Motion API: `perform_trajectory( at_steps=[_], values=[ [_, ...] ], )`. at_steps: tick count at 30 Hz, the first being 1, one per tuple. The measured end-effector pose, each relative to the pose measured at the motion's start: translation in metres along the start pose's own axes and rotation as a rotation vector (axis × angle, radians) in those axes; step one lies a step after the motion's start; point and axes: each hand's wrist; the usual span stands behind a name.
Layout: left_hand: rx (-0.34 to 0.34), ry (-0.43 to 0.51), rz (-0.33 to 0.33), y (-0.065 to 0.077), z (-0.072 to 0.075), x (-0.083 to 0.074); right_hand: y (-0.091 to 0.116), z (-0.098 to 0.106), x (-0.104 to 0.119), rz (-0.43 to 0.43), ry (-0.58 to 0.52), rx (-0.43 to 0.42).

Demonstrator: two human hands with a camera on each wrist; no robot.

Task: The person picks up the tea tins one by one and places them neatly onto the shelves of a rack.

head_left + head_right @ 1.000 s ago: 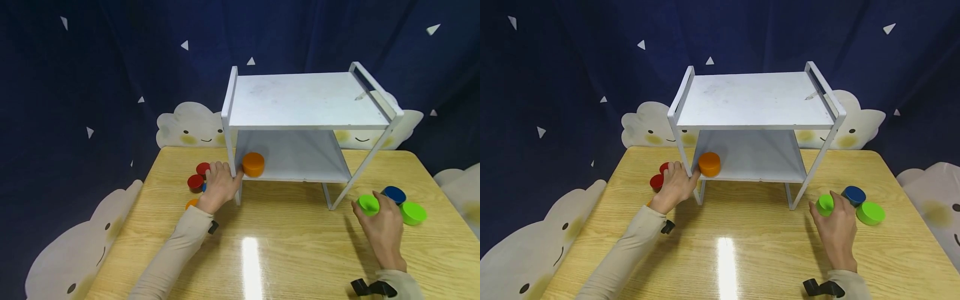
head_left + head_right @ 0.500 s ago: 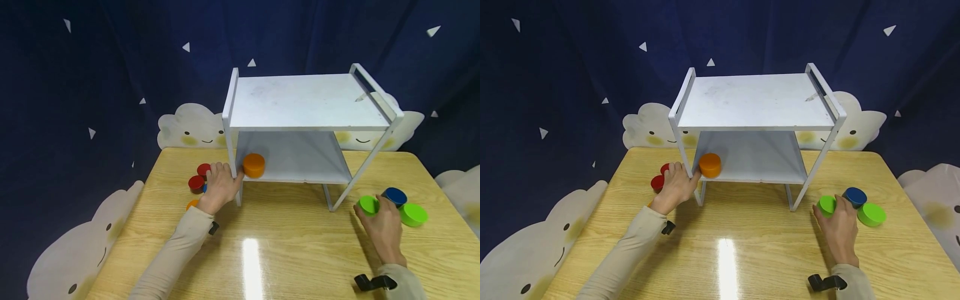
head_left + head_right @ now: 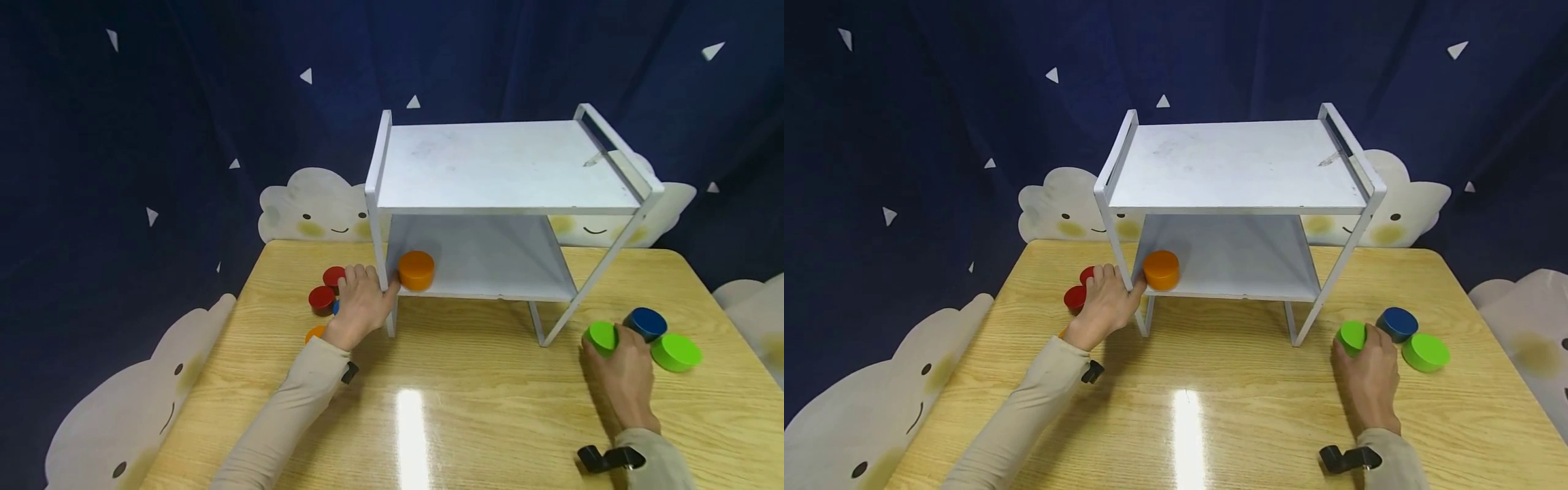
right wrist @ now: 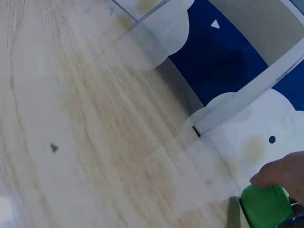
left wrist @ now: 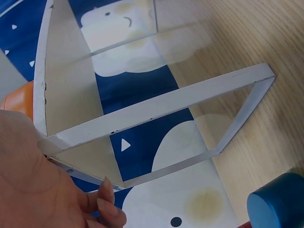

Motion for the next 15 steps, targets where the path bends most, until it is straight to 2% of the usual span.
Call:
perform_trajectory(
  at_steps=[5, 15],
  values=[
    [-0.001, -0.009, -0.003, 0.0005, 0.0006, -0.0001, 0.0003, -0.0009, -0.0046, -0.033, 0.003, 0.036],
    [-0.007, -0.008, -0.004, 0.0005, 0.0006, -0.0003, -0.0011, -0.0038, -0.0072, -0.055, -0.009, 0.039]
  ],
)
Point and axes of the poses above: each hand's wrist, its own y-axis away from the middle knuckle, its own z-axis out of the back of the hand, x = y × z, and after that the axes turned 8 degrees about -y, right-handed
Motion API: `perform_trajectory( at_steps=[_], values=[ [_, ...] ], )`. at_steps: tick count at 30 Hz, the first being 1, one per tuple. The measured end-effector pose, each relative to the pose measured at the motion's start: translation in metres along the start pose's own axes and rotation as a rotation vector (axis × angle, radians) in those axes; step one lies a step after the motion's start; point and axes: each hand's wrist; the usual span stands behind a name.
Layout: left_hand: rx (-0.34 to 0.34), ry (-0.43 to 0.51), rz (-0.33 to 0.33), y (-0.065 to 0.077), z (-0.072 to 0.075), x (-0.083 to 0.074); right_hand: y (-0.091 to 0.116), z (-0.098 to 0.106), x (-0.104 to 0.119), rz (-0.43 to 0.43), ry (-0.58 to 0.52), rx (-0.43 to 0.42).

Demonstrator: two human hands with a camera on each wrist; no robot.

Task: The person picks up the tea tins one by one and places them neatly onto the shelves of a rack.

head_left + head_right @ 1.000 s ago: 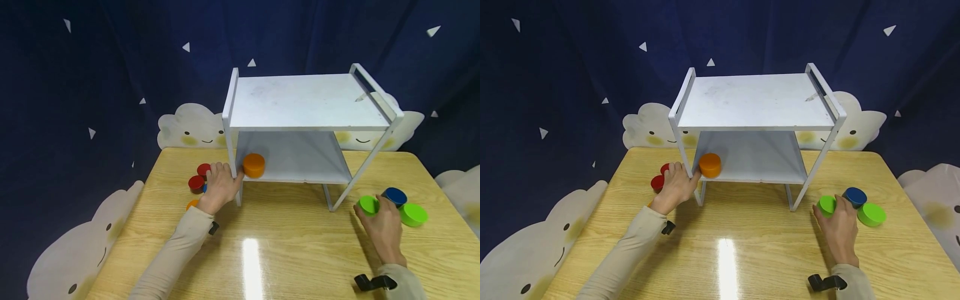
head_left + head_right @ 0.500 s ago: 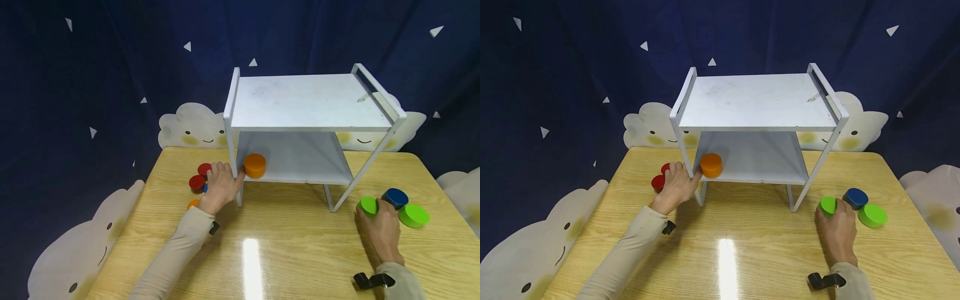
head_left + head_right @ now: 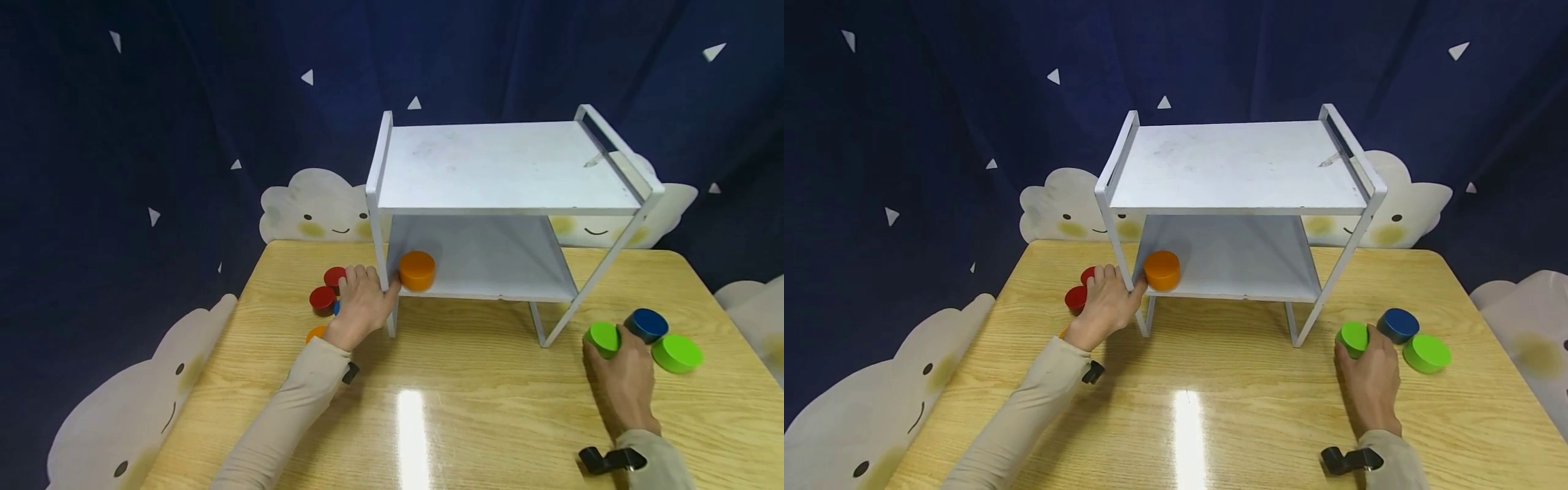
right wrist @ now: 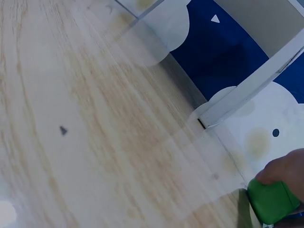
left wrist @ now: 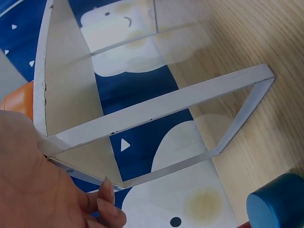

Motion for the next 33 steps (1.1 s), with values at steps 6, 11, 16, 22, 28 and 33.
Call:
perform_trajectory(
  at_steps=[6, 11, 16, 22, 28, 33],
  values=[
    [-0.005, 0.008, 0.001, 0.0005, -0.0008, 0.0002, 0.0001, -0.0006, -0.0023, 0.013, -0.015, -0.021],
    [0.002, 0.01, -0.001, 0.0002, -0.0005, 0.0005, 0.0003, -0.0012, -0.0027, 0.016, -0.02, -0.034],
    [0.0, 0.014, -0.002, -0.0004, -0.0005, 0.0006, -0.0006, -0.0021, -0.0031, 0.026, -0.016, -0.04],
    [0.006, 0.014, 0.003, 0.0003, -0.001, 0.0007, -0.0002, -0.0035, -0.0034, 0.019, -0.008, -0.032],
    [0.005, 0.02, 0.003, 0.0013, -0.0008, 0.0003, 0.002, -0.004, -0.003, 0.009, -0.011, -0.03],
    [-0.001, 0.026, 0.001, 0.0018, -0.0003, -0.0005, 0.0039, -0.0045, -0.0021, 0.023, -0.016, -0.039]
  ],
)
Point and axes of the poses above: each hand's wrist, its own y-axis away from the middle knuckle, its own z-axis out of the back of the hand, x = y × z, and after that the axes turned 8 degrees about -y, right-handed
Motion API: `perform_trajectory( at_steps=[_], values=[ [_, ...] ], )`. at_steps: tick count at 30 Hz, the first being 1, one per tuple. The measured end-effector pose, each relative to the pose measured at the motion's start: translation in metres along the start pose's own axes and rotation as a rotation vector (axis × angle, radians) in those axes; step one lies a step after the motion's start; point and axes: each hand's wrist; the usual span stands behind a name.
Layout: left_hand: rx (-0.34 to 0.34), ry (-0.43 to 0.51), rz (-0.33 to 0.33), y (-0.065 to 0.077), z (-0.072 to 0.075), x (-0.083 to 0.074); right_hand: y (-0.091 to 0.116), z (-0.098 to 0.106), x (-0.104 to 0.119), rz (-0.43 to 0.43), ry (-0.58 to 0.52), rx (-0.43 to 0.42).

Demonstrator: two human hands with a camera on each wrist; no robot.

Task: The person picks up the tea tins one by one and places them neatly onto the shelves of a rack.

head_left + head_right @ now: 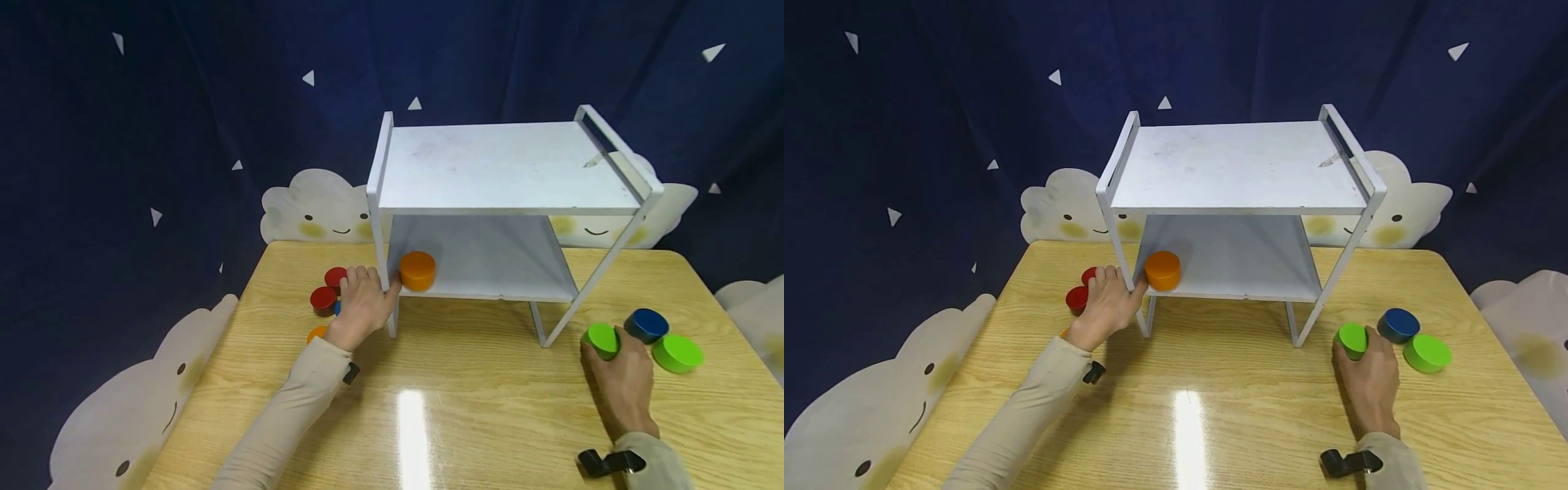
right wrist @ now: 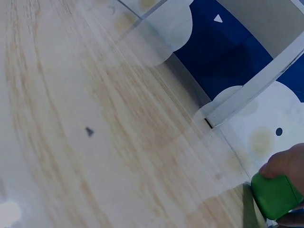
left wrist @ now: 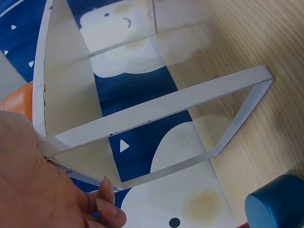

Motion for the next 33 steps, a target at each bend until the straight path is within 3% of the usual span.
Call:
perform_trajectory(
  at_steps=[12, 24, 33],
  values=[
    [0.005, 0.018, -0.003, 0.0, 0.001, 0.0, 0.003, 0.0, 0.005, 0.009, 0.016, -0.021],
    [0.005, 0.038, 0.002, -0.001, -0.001, 0.001, 0.007, 0.003, 0.018, 0.074, 0.013, -0.05],
    [0.004, 0.034, 0.002, -0.001, -0.002, 0.001, 0.013, 0.006, 0.035, 0.225, -0.038, -0.13]
  ],
)
Point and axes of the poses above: each hand's wrist, its own y-axis away from the middle knuckle, its own z-axis out of the back of the hand, x = y × z, and after that the axes turned 8 degrees about -y, right-handed
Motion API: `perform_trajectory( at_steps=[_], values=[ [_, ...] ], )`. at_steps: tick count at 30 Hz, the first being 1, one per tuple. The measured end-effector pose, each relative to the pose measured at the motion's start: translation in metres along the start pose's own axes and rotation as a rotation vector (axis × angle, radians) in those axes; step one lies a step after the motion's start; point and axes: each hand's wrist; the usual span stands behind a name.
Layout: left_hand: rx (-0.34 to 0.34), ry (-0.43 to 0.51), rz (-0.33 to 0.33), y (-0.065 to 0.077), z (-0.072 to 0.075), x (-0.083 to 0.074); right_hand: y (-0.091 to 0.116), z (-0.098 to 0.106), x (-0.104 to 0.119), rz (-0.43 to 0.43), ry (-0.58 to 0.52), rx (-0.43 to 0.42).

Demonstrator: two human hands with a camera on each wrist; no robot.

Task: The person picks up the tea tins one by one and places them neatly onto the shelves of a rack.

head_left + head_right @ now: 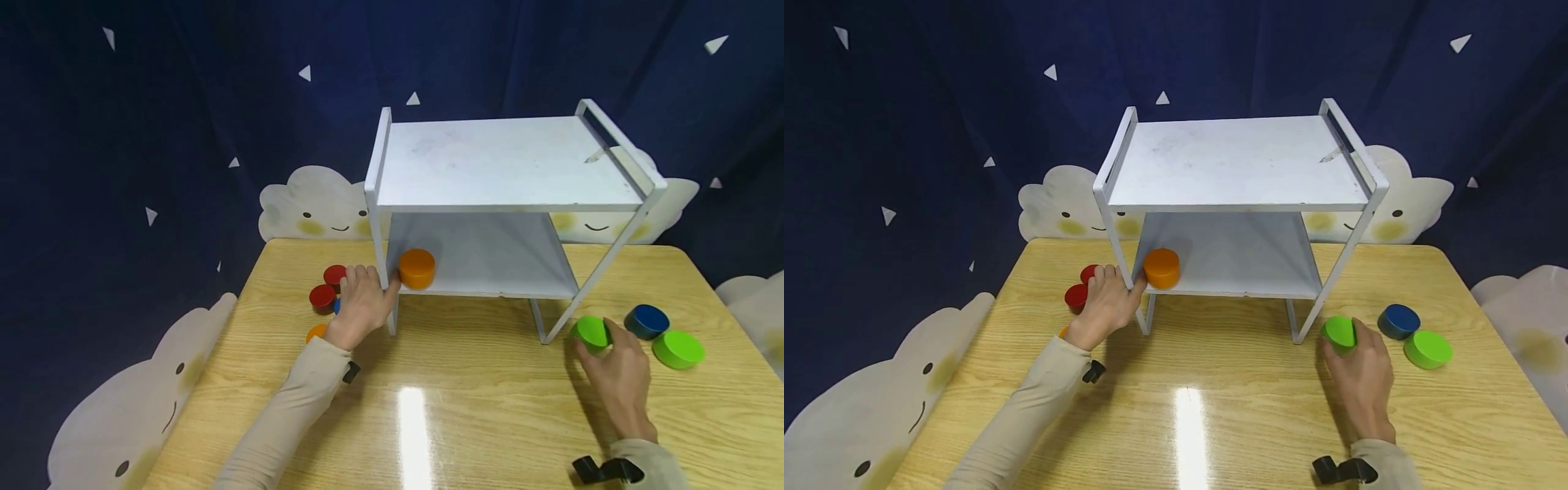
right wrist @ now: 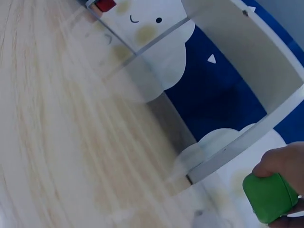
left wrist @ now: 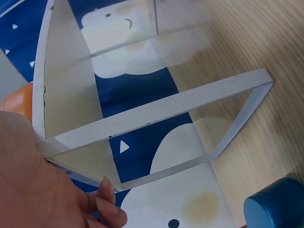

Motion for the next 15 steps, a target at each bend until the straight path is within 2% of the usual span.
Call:
perform_trajectory(
  at_steps=[4, 10, 15],
  values=[
    [0.006, 0.002, 0.004, 0.0, 0.0, 0.0, 0.0, 0.003, 0.007, 0.039, -0.005, -0.018],
    [0.016, -0.002, 0.013, 0.001, -0.001, 0.001, 0.002, 0.007, 0.024, 0.017, -0.006, 0.002],
    [0.017, 0.001, 0.01, 0.0, -0.001, 0.0, 0.006, 0.011, 0.037, 0.068, -0.024, -0.007]
  ],
)
Point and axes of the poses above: each hand's wrist, its own y-axis away from the middle knuckle, its own z-axis out of the back of the hand, x = y × z, and after that the axes turned 8 degrees about -y, right-handed
